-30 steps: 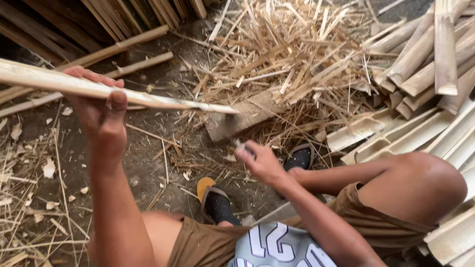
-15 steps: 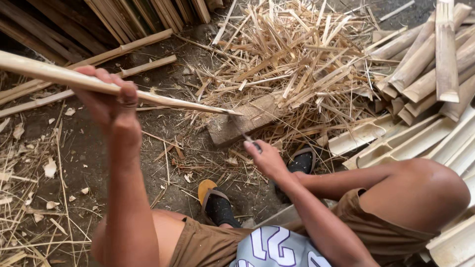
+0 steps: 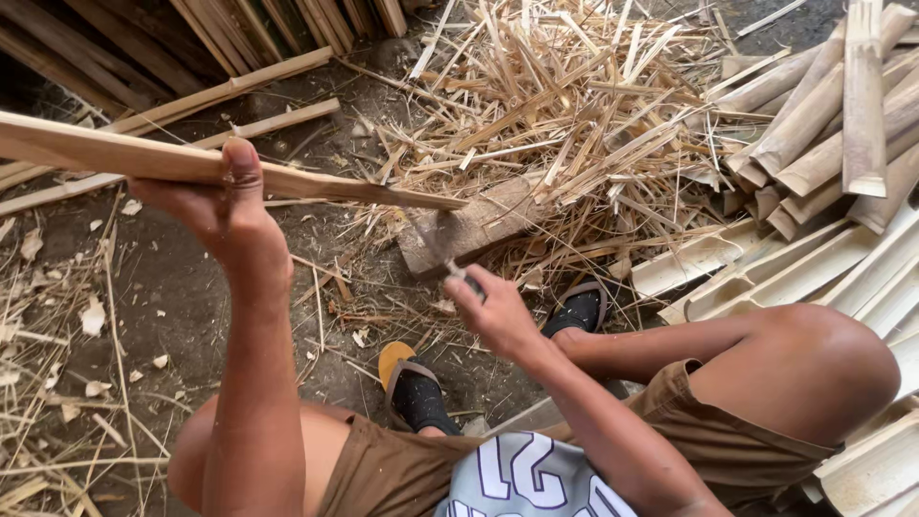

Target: The person sits on the ground and uses a knife to shave and shape a piece of wood. They repeatedly scrape the surface, remove shavings, and rotate the wood to work on different sides. Finished pieces are placed in a nearby pile.

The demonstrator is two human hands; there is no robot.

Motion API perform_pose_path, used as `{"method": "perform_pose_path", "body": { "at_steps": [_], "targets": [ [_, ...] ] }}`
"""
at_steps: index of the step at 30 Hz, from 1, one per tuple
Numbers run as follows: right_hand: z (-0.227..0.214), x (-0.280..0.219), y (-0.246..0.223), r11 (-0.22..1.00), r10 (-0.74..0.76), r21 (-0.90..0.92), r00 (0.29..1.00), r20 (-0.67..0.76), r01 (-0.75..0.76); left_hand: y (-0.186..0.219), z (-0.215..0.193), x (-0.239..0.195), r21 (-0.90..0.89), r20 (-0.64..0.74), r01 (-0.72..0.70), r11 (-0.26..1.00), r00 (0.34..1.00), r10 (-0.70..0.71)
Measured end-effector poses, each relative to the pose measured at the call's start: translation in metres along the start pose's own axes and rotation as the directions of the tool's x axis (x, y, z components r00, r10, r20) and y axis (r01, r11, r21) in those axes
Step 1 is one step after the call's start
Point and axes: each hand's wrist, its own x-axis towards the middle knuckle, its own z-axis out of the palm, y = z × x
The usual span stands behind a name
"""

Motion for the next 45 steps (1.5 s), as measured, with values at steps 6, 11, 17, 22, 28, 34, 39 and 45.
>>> {"method": "perform_pose_path", "body": {
  "at_steps": [6, 11, 17, 22, 28, 34, 39, 45],
  "targets": [
    [0.005, 0.030, 0.080, 0.993, 0.050, -0.098, 0.993, -0.111, -0.061, -0.028, -0.025, 0.002, 0.033, 0.029, 0.028, 0.999, 0.999, -0.029],
    [-0.023, 0.081, 0.183, 0.909, 0.186, -0.330, 0.957, -0.222, -0.253, -0.030, -0.025, 0.019, -0.161, 0.006, 0.037, 0.986, 0.999, -0.037],
    [-0.003, 0.076, 0.236, 0.896, 0.398, 0.232, 0.916, -0.039, -0.379, -0.013, 0.015, 0.018, -0.194, 0.306, 0.248, 0.949, 0.934, -0.182],
    [0.008, 0.060, 0.224, 0.936, 0.280, 0.262, 0.949, -0.144, -0.237, 0.003, 0.035, -0.011, 0.151, -0.004, 0.222, 0.963, 0.974, -0.224],
    [0.007, 0.068, 0.216, 0.956, 0.272, 0.167, 0.944, -0.185, -0.243, -0.009, 0.071, -0.036, -0.186, -0.071, 0.021, 0.982, 0.997, -0.035],
    [0.007, 0.056, 0.202, 0.986, 0.073, -0.127, 0.961, -0.266, -0.110, -0.044, 0.076, -0.041, -0.339, 0.043, 0.121, 0.933, 0.993, -0.113],
    [0.015, 0.063, 0.183, 0.992, -0.073, -0.123, 0.963, -0.259, 0.042, -0.067, 0.076, -0.053, -0.333, 0.000, 0.003, 0.943, 1.000, -0.004],
    [-0.007, 0.084, 0.120, 0.937, 0.282, -0.174, 0.949, -0.140, -0.304, -0.093, 0.058, -0.034, -0.330, -0.160, 0.026, 0.943, 0.984, -0.083]
  ]
}}
